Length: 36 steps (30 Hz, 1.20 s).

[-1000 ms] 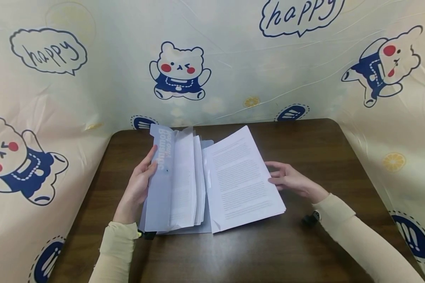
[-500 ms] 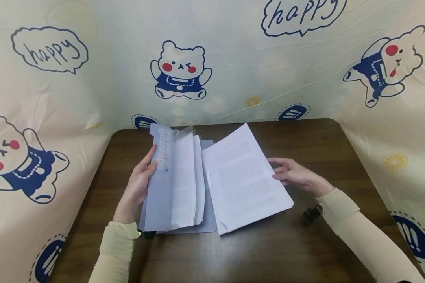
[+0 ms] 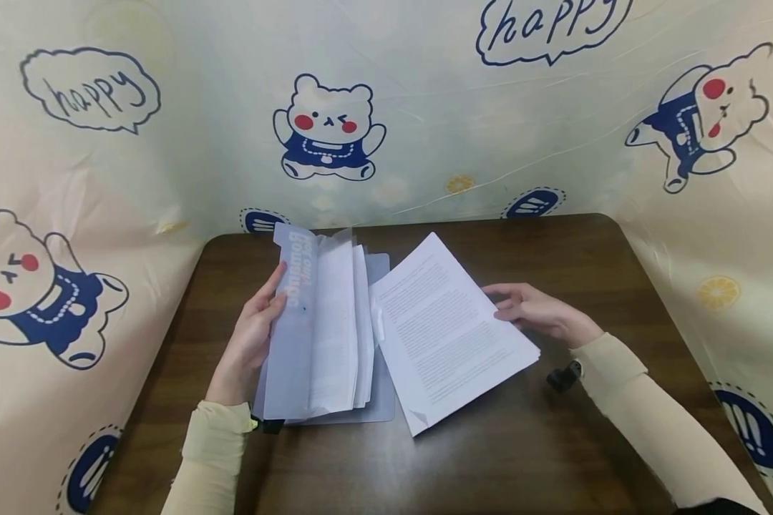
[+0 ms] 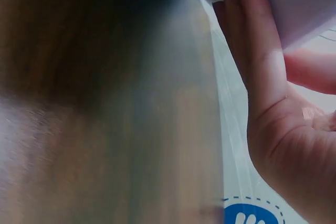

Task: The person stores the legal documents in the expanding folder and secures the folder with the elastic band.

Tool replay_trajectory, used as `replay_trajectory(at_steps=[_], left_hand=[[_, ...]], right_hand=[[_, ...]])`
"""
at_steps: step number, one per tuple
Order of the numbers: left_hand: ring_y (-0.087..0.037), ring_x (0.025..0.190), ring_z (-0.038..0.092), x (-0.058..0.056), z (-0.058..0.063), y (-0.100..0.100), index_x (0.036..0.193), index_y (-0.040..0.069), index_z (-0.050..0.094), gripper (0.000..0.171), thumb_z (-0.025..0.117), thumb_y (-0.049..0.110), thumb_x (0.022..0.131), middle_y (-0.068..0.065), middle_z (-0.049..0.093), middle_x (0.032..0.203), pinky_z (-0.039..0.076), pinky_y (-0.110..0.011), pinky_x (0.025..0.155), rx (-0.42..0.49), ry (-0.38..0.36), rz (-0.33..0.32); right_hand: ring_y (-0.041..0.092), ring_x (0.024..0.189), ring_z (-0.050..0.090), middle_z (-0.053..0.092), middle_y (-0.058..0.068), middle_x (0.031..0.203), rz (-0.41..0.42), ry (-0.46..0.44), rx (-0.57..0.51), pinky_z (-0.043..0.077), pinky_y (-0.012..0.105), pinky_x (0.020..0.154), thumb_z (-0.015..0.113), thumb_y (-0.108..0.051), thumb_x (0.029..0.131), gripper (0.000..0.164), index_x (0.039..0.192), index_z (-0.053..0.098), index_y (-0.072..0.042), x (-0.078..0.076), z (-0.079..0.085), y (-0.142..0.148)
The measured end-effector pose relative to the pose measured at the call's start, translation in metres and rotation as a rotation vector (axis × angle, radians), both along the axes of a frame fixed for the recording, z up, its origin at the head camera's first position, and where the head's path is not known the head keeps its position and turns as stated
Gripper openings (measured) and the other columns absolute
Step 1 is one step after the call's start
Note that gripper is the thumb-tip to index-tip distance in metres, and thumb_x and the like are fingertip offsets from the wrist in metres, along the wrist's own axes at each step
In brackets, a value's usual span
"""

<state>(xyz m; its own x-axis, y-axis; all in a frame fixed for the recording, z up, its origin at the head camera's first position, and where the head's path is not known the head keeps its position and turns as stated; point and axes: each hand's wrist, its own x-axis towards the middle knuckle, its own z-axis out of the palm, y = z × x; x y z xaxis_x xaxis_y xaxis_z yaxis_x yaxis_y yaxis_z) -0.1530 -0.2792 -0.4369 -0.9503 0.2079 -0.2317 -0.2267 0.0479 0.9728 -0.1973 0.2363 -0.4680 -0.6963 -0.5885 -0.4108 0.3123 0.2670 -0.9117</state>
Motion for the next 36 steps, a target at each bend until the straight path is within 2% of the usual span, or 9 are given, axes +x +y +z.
replay_trajectory(at_steps=[5, 9, 14, 18, 21, 25, 29, 32, 36], left_hand=[[-0.033, 0.164, 0.027, 0.001, 0.002, 0.001, 0.176, 0.044, 0.009, 0.061, 0.034, 0.031, 0.122, -0.005, -0.002, 0.189, 0.057, -0.017, 0.102, -0.007, 0.01, 0.0], [-0.035, 0.166, 0.023, 0.001, 0.002, 0.001, 0.176, 0.043, 0.009, 0.062, 0.034, 0.031, 0.121, -0.006, -0.004, 0.188, 0.056, -0.016, 0.102, -0.01, 0.012, -0.003], [-0.035, 0.166, 0.025, 0.001, -0.001, 0.004, 0.176, 0.043, 0.009, 0.061, 0.033, 0.03, 0.122, -0.005, -0.003, 0.189, 0.056, -0.016, 0.102, -0.012, 0.006, -0.006], [-0.032, 0.164, 0.029, 0.002, 0.0, 0.007, 0.176, 0.043, 0.008, 0.061, 0.033, 0.029, 0.122, -0.005, -0.001, 0.189, 0.056, -0.015, 0.102, -0.008, 0.009, -0.005], [-0.025, 0.158, 0.036, 0.003, 0.002, 0.007, 0.177, 0.042, 0.009, 0.061, 0.033, 0.029, 0.122, -0.005, 0.002, 0.188, 0.056, -0.016, 0.102, -0.012, 0.015, -0.004], [-0.017, 0.153, 0.04, 0.003, 0.002, 0.007, 0.177, 0.042, 0.01, 0.061, 0.034, 0.029, 0.122, -0.004, 0.003, 0.188, 0.056, -0.016, 0.103, -0.024, 0.02, -0.003], [-0.014, 0.15, 0.044, 0.004, 0.001, 0.007, 0.177, 0.041, 0.01, 0.061, 0.033, 0.029, 0.122, -0.005, 0.004, 0.188, 0.057, -0.017, 0.102, -0.029, 0.02, -0.005], [-0.015, 0.149, 0.044, 0.005, 0.001, 0.008, 0.177, 0.04, 0.01, 0.061, 0.033, 0.029, 0.122, -0.006, 0.004, 0.188, 0.058, -0.017, 0.102, -0.028, 0.023, -0.009], [-0.017, 0.152, 0.042, 0.005, -0.001, 0.009, 0.177, 0.04, 0.009, 0.061, 0.033, 0.029, 0.122, -0.006, 0.003, 0.188, 0.057, -0.016, 0.103, -0.023, 0.027, -0.013]], right_hand=[[0.017, 0.106, 0.082, 0.08, 0.006, 0.131, -0.065, 0.021, 0.037, 0.066, 0.032, 0.093, 0.064, -0.012, 0.109, 0.07, 0.17, 0.032, -0.001, -0.006, 0.006, 0.005], [0.016, 0.109, 0.082, 0.073, 0.02, 0.144, -0.088, 0.059, 0.055, 0.066, 0.032, 0.094, 0.063, -0.013, 0.111, 0.069, 0.171, 0.032, -0.002, -0.008, 0.006, -0.002], [0.016, 0.109, 0.081, 0.063, 0.032, 0.153, -0.144, 0.072, 0.065, 0.066, 0.031, 0.092, 0.06, -0.01, 0.112, 0.068, 0.172, 0.03, -0.005, -0.007, -0.003, -0.024], [0.016, 0.107, 0.081, 0.062, 0.034, 0.153, -0.178, 0.067, 0.056, 0.066, 0.031, 0.091, 0.057, -0.008, 0.112, 0.066, 0.173, 0.03, -0.005, -0.003, -0.008, -0.037], [0.019, 0.108, 0.081, 0.063, 0.033, 0.152, -0.187, 0.081, 0.063, 0.066, 0.031, 0.091, 0.057, -0.007, 0.112, 0.065, 0.172, 0.031, -0.006, -0.002, -0.008, -0.039], [0.027, 0.114, 0.081, 0.065, 0.032, 0.151, -0.187, 0.156, 0.112, 0.066, 0.03, 0.092, 0.057, -0.005, 0.112, 0.063, 0.171, 0.034, -0.005, -0.004, -0.004, -0.037], [0.035, 0.12, 0.079, 0.064, 0.033, 0.151, -0.146, 0.227, 0.143, 0.066, 0.03, 0.093, 0.055, -0.001, 0.111, 0.06, 0.169, 0.038, -0.002, -0.008, -0.001, -0.034], [0.038, 0.122, 0.078, 0.064, 0.033, 0.151, -0.105, 0.235, 0.133, 0.066, 0.032, 0.095, 0.056, -0.001, 0.111, 0.059, 0.168, 0.04, 0.0, -0.01, -0.002, -0.033], [0.035, 0.121, 0.079, 0.065, 0.032, 0.15, -0.098, 0.203, 0.117, 0.066, 0.033, 0.095, 0.059, -0.005, 0.111, 0.06, 0.167, 0.04, 0.001, -0.01, -0.009, -0.037]])
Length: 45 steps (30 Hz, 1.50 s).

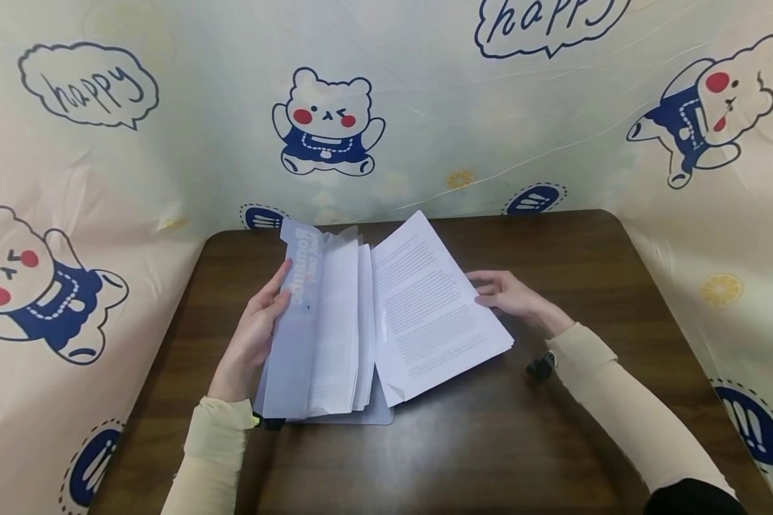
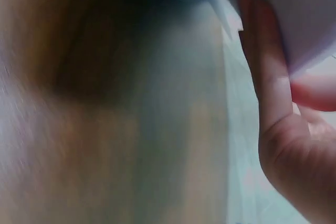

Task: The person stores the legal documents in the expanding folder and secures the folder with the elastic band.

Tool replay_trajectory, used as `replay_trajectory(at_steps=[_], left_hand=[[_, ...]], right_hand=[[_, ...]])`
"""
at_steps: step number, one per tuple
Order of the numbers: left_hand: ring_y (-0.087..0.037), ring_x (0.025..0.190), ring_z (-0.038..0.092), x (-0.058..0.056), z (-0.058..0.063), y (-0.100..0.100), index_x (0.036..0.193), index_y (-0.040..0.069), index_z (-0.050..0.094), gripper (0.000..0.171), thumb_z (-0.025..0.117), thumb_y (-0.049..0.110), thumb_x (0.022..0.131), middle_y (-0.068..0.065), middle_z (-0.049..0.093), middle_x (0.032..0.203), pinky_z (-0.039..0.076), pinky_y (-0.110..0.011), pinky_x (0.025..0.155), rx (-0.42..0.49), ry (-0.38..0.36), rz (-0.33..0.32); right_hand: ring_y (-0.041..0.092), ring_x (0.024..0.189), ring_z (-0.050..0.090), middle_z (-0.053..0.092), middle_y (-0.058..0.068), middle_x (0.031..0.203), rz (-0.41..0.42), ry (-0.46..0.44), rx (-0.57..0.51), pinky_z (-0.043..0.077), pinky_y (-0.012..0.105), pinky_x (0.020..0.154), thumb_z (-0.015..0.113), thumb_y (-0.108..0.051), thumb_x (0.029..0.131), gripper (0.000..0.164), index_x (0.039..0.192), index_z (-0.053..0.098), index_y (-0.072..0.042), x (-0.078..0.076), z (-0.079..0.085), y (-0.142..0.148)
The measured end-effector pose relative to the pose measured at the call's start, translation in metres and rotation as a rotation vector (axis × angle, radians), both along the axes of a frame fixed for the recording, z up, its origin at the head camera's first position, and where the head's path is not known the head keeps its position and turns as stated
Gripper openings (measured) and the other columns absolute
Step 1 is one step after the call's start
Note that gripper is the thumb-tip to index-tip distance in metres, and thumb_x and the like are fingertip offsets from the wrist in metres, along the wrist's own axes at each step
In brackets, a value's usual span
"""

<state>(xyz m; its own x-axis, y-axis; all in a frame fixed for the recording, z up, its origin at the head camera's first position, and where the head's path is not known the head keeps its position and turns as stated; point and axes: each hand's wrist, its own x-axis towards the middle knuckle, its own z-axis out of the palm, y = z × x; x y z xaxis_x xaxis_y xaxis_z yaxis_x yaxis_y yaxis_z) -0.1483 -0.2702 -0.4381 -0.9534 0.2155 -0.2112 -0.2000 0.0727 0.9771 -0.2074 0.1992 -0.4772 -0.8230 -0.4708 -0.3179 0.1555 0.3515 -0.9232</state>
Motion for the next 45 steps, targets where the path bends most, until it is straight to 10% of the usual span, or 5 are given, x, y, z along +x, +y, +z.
replay_trajectory(at_steps=[11, 20, 30, 45], left_hand=[[-0.031, 0.171, 0.016, -0.003, -0.007, 0.007, 0.178, 0.032, 0.01, 0.061, 0.031, 0.023, 0.122, -0.002, -0.001, 0.189, 0.047, -0.007, 0.108, -0.001, 0.026, 0.001], [-0.007, 0.134, 0.056, 0.001, 0.001, 0.001, 0.177, 0.04, 0.011, 0.061, 0.033, 0.026, 0.122, -0.009, 0.007, 0.188, 0.059, -0.019, 0.1, 0.023, -0.014, 0.005], [-0.011, 0.135, 0.053, 0.0, 0.003, -0.005, 0.176, 0.045, 0.011, 0.061, 0.034, 0.03, 0.121, -0.01, 0.003, 0.188, 0.06, -0.022, 0.099, 0.019, -0.026, 0.014], [-0.01, 0.139, 0.051, -0.001, 0.006, -0.002, 0.176, 0.043, 0.008, 0.062, 0.034, 0.031, 0.121, -0.009, -0.002, 0.188, 0.06, -0.022, 0.101, 0.068, -0.029, 0.004]], right_hand=[[0.025, 0.107, 0.081, 0.068, 0.032, 0.146, -0.146, -0.045, 0.0, 0.064, 0.027, 0.084, 0.054, -0.004, 0.112, 0.055, 0.165, 0.043, 0.003, 0.013, -0.002, -0.036], [0.041, 0.121, 0.077, 0.066, 0.035, 0.147, -0.101, 0.09, 0.113, 0.062, 0.023, 0.084, 0.05, 0.003, 0.11, 0.05, 0.159, 0.049, 0.009, 0.002, 0.011, -0.006], [0.04, 0.118, 0.079, 0.065, 0.036, 0.147, -0.075, 0.072, 0.144, 0.064, 0.022, 0.085, 0.055, 0.001, 0.11, 0.051, 0.16, 0.047, 0.011, 0.004, 0.009, 0.03], [0.021, 0.105, 0.081, 0.066, 0.038, 0.144, -0.13, -0.03, -0.015, 0.064, 0.024, 0.082, 0.051, 0.0, 0.112, 0.051, 0.16, 0.042, 0.016, 0.025, -0.01, -0.009]])
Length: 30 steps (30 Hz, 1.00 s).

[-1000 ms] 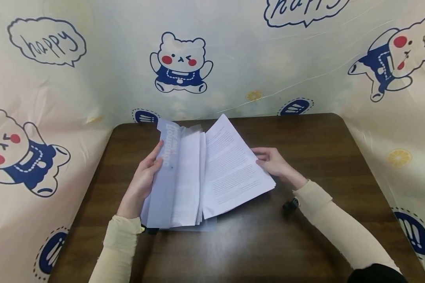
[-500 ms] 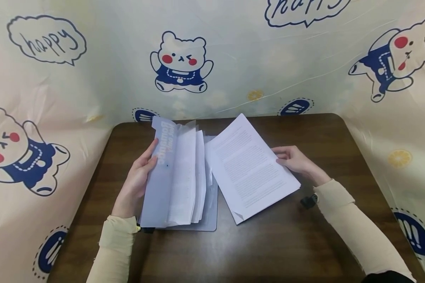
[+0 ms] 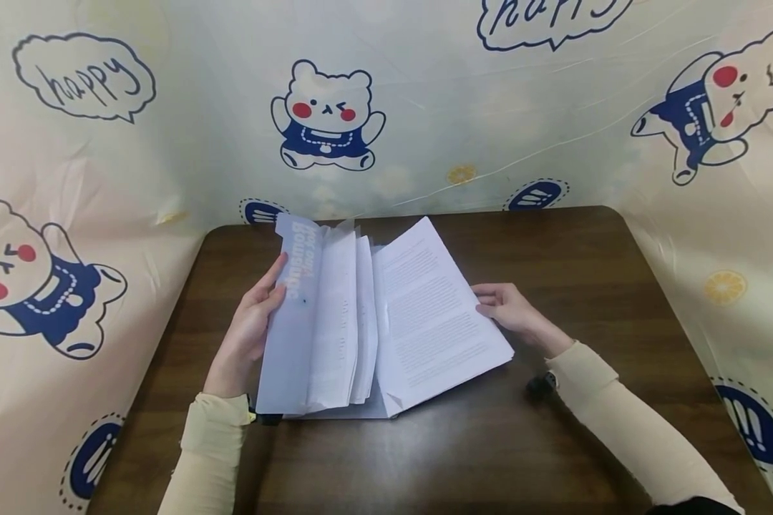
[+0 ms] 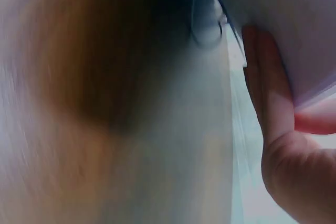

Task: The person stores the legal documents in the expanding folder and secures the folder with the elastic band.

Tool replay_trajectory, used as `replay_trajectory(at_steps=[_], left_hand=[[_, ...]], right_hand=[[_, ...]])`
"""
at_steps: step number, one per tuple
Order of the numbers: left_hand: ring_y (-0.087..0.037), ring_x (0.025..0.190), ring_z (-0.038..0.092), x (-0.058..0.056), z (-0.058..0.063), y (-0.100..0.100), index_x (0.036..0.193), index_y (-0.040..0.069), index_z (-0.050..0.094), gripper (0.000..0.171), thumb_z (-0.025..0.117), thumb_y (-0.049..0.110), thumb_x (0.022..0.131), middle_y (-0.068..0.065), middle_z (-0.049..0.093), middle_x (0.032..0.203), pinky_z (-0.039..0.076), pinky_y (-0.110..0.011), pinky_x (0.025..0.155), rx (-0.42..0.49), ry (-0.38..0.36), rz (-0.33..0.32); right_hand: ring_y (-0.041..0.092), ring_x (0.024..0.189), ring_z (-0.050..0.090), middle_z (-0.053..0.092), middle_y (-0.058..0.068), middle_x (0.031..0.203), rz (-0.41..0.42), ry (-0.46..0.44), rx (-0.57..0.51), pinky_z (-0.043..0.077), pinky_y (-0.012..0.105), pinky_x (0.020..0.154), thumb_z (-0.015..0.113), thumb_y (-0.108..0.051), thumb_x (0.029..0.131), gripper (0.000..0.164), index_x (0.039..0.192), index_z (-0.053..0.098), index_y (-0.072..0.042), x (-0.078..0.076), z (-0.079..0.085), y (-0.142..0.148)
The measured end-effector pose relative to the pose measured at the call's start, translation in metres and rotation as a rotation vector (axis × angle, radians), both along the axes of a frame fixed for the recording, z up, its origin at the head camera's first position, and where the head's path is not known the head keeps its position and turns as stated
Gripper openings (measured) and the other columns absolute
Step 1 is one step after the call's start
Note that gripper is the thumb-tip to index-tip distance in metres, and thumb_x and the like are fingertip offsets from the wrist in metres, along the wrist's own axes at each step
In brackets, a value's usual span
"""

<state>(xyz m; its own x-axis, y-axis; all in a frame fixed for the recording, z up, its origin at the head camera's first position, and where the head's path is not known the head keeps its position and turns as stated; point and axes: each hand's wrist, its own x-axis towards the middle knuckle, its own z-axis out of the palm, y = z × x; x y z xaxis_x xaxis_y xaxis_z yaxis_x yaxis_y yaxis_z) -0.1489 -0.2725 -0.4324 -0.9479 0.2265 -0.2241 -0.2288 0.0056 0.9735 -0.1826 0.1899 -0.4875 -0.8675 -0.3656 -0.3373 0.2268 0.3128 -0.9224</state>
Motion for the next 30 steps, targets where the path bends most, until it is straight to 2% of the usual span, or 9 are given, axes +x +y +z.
replay_trajectory(at_steps=[3, 9, 14, 22, 30], left_hand=[[-0.012, 0.144, 0.049, 0.001, -0.001, 0.001, 0.176, 0.044, 0.008, 0.063, 0.035, 0.032, 0.121, -0.007, -0.003, 0.188, 0.06, -0.022, 0.103, 0.004, 0.002, 0.002], [-0.022, 0.157, 0.037, 0.002, 0.0, 0.002, 0.175, 0.047, 0.007, 0.063, 0.035, 0.033, 0.121, -0.003, -0.003, 0.189, 0.058, -0.021, 0.106, 0.003, -0.008, 0.01], [-0.021, 0.153, 0.041, 0.003, 0.0, 0.005, 0.176, 0.044, 0.007, 0.062, 0.032, 0.031, 0.122, -0.007, -0.002, 0.188, 0.059, -0.023, 0.104, 0.013, -0.008, -0.01], [-0.016, 0.146, 0.048, 0.003, 0.001, 0.008, 0.176, 0.044, 0.009, 0.062, 0.034, 0.031, 0.121, -0.008, 0.001, 0.188, 0.06, -0.023, 0.103, -0.016, 0.01, -0.005], [-0.035, 0.163, 0.03, 0.003, 0.0, 0.012, 0.176, 0.045, 0.008, 0.062, 0.033, 0.03, 0.122, -0.005, -0.001, 0.189, 0.059, -0.021, 0.101, -0.023, -0.002, 0.013]], right_hand=[[0.016, 0.103, 0.079, 0.064, 0.04, 0.145, -0.05, -0.012, -0.049, 0.064, 0.023, 0.081, 0.049, 0.002, 0.112, 0.051, 0.16, 0.04, 0.017, 0.009, -0.005, -0.014], [0.02, 0.111, 0.077, 0.062, 0.041, 0.146, -0.149, -0.015, -0.093, 0.062, 0.021, 0.084, 0.049, 0.006, 0.111, 0.049, 0.158, 0.042, 0.018, 0.026, -0.015, -0.042], [0.024, 0.116, 0.076, 0.062, 0.04, 0.147, -0.172, -0.032, -0.127, 0.062, 0.022, 0.086, 0.049, 0.006, 0.111, 0.048, 0.157, 0.044, 0.018, 0.032, -0.018, -0.056], [0.03, 0.118, 0.077, 0.062, 0.04, 0.148, -0.237, -0.023, -0.101, 0.062, 0.021, 0.084, 0.048, 0.005, 0.111, 0.048, 0.158, 0.044, 0.015, 0.03, -0.014, -0.052], [0.028, 0.118, 0.075, 0.063, 0.04, 0.146, -0.262, -0.059, -0.158, 0.061, 0.023, 0.085, 0.048, 0.006, 0.111, 0.049, 0.159, 0.044, 0.014, 0.043, -0.026, -0.081]])
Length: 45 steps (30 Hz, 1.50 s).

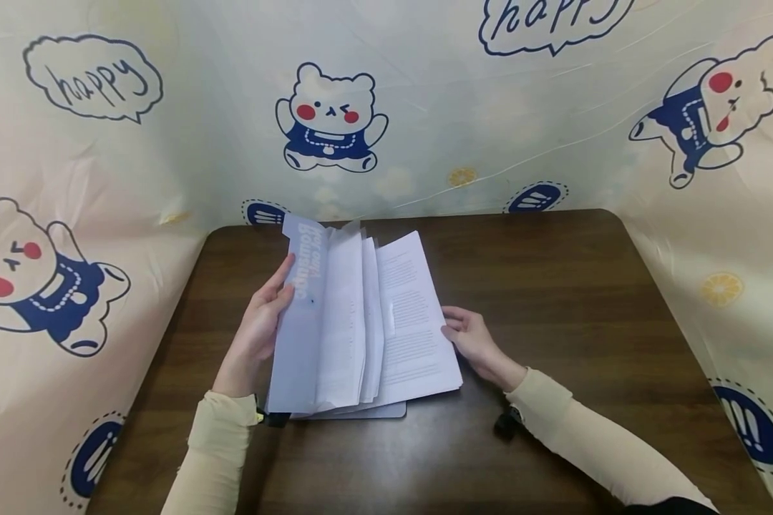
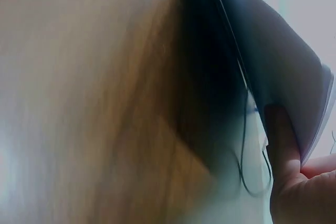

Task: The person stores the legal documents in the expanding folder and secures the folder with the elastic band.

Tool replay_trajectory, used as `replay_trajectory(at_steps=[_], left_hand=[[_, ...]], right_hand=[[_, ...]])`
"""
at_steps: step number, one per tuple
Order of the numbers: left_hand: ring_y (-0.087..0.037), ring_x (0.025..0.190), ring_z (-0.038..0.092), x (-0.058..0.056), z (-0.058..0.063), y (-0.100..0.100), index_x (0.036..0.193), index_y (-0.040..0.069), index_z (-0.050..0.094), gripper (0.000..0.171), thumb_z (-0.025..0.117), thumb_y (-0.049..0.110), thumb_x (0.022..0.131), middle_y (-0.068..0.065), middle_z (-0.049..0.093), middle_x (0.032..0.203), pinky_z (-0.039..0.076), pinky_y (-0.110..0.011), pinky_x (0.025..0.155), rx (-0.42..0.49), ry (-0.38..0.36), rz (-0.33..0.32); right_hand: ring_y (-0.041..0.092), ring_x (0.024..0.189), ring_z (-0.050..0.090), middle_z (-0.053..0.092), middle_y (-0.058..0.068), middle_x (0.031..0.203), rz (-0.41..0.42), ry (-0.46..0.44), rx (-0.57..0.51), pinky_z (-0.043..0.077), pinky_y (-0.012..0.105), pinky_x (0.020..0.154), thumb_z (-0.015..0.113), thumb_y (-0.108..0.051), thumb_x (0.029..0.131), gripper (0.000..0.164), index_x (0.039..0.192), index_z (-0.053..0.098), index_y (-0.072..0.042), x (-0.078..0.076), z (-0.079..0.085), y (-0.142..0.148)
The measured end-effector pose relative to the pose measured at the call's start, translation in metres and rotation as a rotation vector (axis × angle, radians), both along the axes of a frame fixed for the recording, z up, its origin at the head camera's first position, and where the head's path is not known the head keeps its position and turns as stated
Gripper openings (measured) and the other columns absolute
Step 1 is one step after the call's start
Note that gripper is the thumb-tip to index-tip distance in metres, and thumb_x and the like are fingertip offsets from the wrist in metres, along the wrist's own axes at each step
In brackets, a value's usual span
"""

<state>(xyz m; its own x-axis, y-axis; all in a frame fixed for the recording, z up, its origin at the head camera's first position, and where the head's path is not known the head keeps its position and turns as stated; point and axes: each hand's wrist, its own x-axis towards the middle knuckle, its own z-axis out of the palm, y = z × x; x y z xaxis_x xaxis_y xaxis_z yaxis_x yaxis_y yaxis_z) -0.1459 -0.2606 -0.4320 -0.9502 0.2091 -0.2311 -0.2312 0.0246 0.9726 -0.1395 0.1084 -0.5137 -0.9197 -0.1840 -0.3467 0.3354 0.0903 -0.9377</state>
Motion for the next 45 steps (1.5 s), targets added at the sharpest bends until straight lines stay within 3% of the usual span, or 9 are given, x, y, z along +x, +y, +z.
replay_trajectory(at_steps=[5, 10, 16, 22, 31, 34, 39, 41, 45], left_hand=[[-0.037, 0.167, 0.025, 0.001, 0.0, 0.004, 0.176, 0.046, 0.008, 0.061, 0.032, 0.031, 0.122, -0.004, -0.001, 0.189, 0.058, -0.02, 0.103, -0.009, -0.006, 0.016], [-0.036, 0.165, 0.029, 0.001, -0.002, 0.009, 0.176, 0.046, 0.008, 0.061, 0.032, 0.03, 0.122, -0.003, 0.002, 0.189, 0.057, -0.025, 0.107, -0.012, -0.003, 0.017], [-0.032, 0.157, 0.037, 0.001, -0.005, 0.019, 0.177, 0.042, 0.008, 0.061, 0.029, 0.026, 0.122, -0.005, 0.006, 0.188, 0.058, -0.021, 0.101, 0.029, 0.009, 0.013], [-0.033, 0.159, 0.035, 0.0, -0.007, 0.027, 0.177, 0.04, 0.008, 0.061, 0.028, 0.024, 0.122, -0.003, 0.004, 0.188, 0.057, -0.02, 0.101, 0.037, 0.016, 0.029], [-0.027, 0.153, 0.041, -0.001, -0.011, 0.036, 0.178, 0.039, 0.009, 0.061, 0.028, 0.021, 0.122, -0.004, 0.007, 0.188, 0.058, -0.02, 0.098, 0.068, 0.02, 0.036], [-0.025, 0.152, 0.041, -0.002, -0.013, 0.04, 0.177, 0.038, 0.01, 0.061, 0.028, 0.02, 0.122, -0.004, 0.007, 0.188, 0.057, -0.019, 0.099, 0.076, 0.017, 0.041], [-0.026, 0.154, 0.04, -0.003, -0.016, 0.049, 0.178, 0.036, 0.011, 0.062, 0.028, 0.017, 0.121, -0.001, 0.004, 0.188, 0.055, -0.017, 0.1, 0.073, 0.011, 0.064], [-0.029, 0.158, 0.037, -0.003, -0.017, 0.052, 0.178, 0.034, 0.011, 0.062, 0.028, 0.016, 0.121, 0.0, 0.001, 0.188, 0.054, -0.016, 0.1, 0.07, 0.013, 0.065], [-0.031, 0.165, 0.029, -0.004, -0.02, 0.055, 0.178, 0.033, 0.011, 0.062, 0.029, 0.015, 0.121, 0.001, -0.003, 0.188, 0.052, -0.014, 0.101, 0.068, 0.015, 0.058]], right_hand=[[0.019, 0.105, 0.076, 0.065, 0.039, 0.144, -0.032, -0.042, -0.088, 0.062, 0.023, 0.08, 0.048, 0.006, 0.111, 0.05, 0.16, 0.044, 0.012, 0.006, -0.004, -0.02], [0.015, 0.097, 0.076, 0.066, 0.039, 0.143, -0.021, -0.042, -0.136, 0.062, 0.024, 0.074, 0.048, 0.006, 0.111, 0.05, 0.16, 0.045, 0.01, 0.011, -0.004, -0.036], [0.02, 0.102, 0.076, 0.064, 0.041, 0.143, -0.007, -0.008, -0.143, 0.063, 0.025, 0.076, 0.048, 0.009, 0.109, 0.049, 0.158, 0.047, 0.013, 0.013, -0.007, -0.049], [0.022, 0.107, 0.076, 0.063, 0.041, 0.144, -0.001, -0.009, -0.176, 0.067, 0.029, 0.081, 0.049, 0.009, 0.108, 0.05, 0.159, 0.047, 0.011, 0.012, -0.013, -0.056], [0.023, 0.114, 0.075, 0.057, 0.041, 0.152, 0.062, -0.057, -0.281, 0.067, 0.037, 0.095, 0.042, 0.004, 0.112, 0.055, 0.165, 0.033, 0.012, 0.009, -0.018, -0.054], [0.022, 0.113, 0.075, 0.057, 0.041, 0.152, 0.065, -0.072, -0.283, 0.067, 0.037, 0.095, 0.041, 0.004, 0.112, 0.055, 0.166, 0.032, 0.012, 0.008, -0.021, -0.054], [0.012, 0.094, 0.075, 0.064, 0.042, 0.142, 0.073, -0.063, -0.256, 0.067, 0.029, 0.083, 0.041, 0.007, 0.111, 0.054, 0.163, 0.035, 0.016, 0.008, -0.027, -0.053], [0.01, 0.089, 0.074, 0.066, 0.042, 0.139, 0.075, -0.043, -0.213, 0.066, 0.025, 0.077, 0.042, 0.008, 0.109, 0.053, 0.161, 0.037, 0.017, 0.008, -0.028, -0.052], [0.014, 0.093, 0.075, 0.064, 0.043, 0.14, 0.072, 0.01, -0.108, 0.064, 0.021, 0.072, 0.046, 0.009, 0.108, 0.051, 0.157, 0.042, 0.02, 0.005, -0.029, -0.049]])
